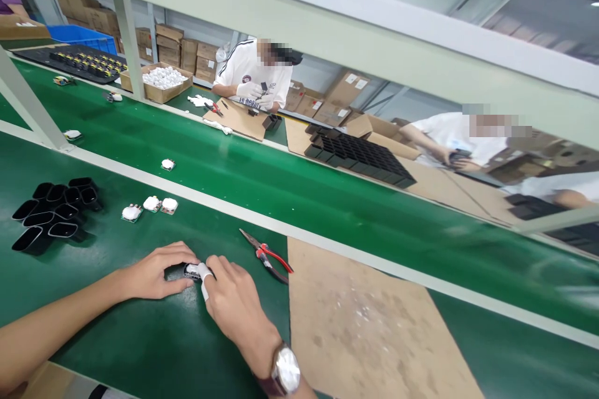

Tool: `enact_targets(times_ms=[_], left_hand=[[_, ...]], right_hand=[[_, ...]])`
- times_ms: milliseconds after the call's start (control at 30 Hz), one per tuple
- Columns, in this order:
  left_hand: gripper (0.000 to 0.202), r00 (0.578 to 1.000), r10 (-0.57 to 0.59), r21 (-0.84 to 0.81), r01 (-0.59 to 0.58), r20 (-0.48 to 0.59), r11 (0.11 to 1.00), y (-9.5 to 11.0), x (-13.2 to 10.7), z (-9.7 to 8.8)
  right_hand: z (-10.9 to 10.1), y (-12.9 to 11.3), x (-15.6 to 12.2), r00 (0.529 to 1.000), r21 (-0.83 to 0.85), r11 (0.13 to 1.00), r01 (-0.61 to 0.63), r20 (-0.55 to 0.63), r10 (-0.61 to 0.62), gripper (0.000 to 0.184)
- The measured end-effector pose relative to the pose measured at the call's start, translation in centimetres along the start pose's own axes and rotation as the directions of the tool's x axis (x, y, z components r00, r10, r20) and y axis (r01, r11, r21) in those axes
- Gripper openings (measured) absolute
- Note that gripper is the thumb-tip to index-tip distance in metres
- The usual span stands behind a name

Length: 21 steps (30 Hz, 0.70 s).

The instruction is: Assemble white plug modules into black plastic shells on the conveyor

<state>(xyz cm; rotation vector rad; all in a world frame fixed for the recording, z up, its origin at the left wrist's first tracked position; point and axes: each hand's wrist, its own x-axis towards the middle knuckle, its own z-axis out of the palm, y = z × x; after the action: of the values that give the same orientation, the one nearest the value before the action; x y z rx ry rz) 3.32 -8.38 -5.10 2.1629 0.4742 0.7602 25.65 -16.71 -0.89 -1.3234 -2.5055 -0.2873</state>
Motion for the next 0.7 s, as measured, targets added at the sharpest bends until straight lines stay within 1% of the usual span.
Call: enact_targets(times_ms=[267, 333, 400, 467, 500, 533, 567, 633, 700], left_hand=[[0.030, 1.000, 0.017, -0.005, -0.017, -0.006, 1.000, -0.2, -0.1, 0.1], [0.030, 1.000, 0.019, 0.006, -0.020, 0.003, 1.000, -0.2, -0.2, 0.1], [0.033, 1.000, -0.012, 0.036, 0.012, 0.012, 0.999, -0.1, -0.5, 0.0], [0.042, 0.998, -0.067, 0.084, 0.067, -0.007, 0.994, 0.0, -0.8, -0.2], [0.045, 0.997, -0.075, 0.111, 0.077, -0.021, 0.991, 0.1, -0.9, -0.3], [0.044, 0.998, -0.060, 0.140, 0.064, -0.033, 0.988, 0.1, -1.1, -0.4], [0.041, 0.999, -0.021, 0.170, 0.027, -0.037, 0.985, 0.1, -1.3, -0.5], [0.028, 0.996, 0.090, 0.233, -0.082, -0.022, 0.969, 0.1, -1.4, -0.6], [0.018, 0.986, 0.167, 0.290, -0.157, -0.013, 0.944, 0.1, -1.5, -0.3]], right_hand=[[-0.4, -0.2, -0.4, 1.000, 0.035, 0.999, -0.018, 0.008, 0.018, 0.023], [-0.3, 0.1, -0.7, 0.999, 0.066, 0.997, -0.030, -0.010, 0.031, 0.022], [0.1, 0.7, -1.0, 0.994, 0.107, 0.990, -0.089, -0.049, 0.094, 0.021], [1.0, 1.6, -1.6, 0.977, 0.133, 0.975, -0.177, -0.097, 0.190, 0.024], [1.6, 2.0, -1.9, 0.966, 0.137, 0.967, -0.216, -0.114, 0.232, 0.026], [2.3, 2.5, -2.3, 0.957, 0.135, 0.960, -0.246, -0.123, 0.262, 0.027], [2.9, 3.0, -2.6, 0.952, 0.128, 0.956, -0.265, -0.123, 0.281, 0.028], [4.1, 3.7, -3.1, 0.952, 0.107, 0.953, -0.282, -0.094, 0.292, 0.029], [4.8, 4.0, -3.3, 0.956, 0.077, 0.956, -0.284, -0.054, 0.289, 0.029]])
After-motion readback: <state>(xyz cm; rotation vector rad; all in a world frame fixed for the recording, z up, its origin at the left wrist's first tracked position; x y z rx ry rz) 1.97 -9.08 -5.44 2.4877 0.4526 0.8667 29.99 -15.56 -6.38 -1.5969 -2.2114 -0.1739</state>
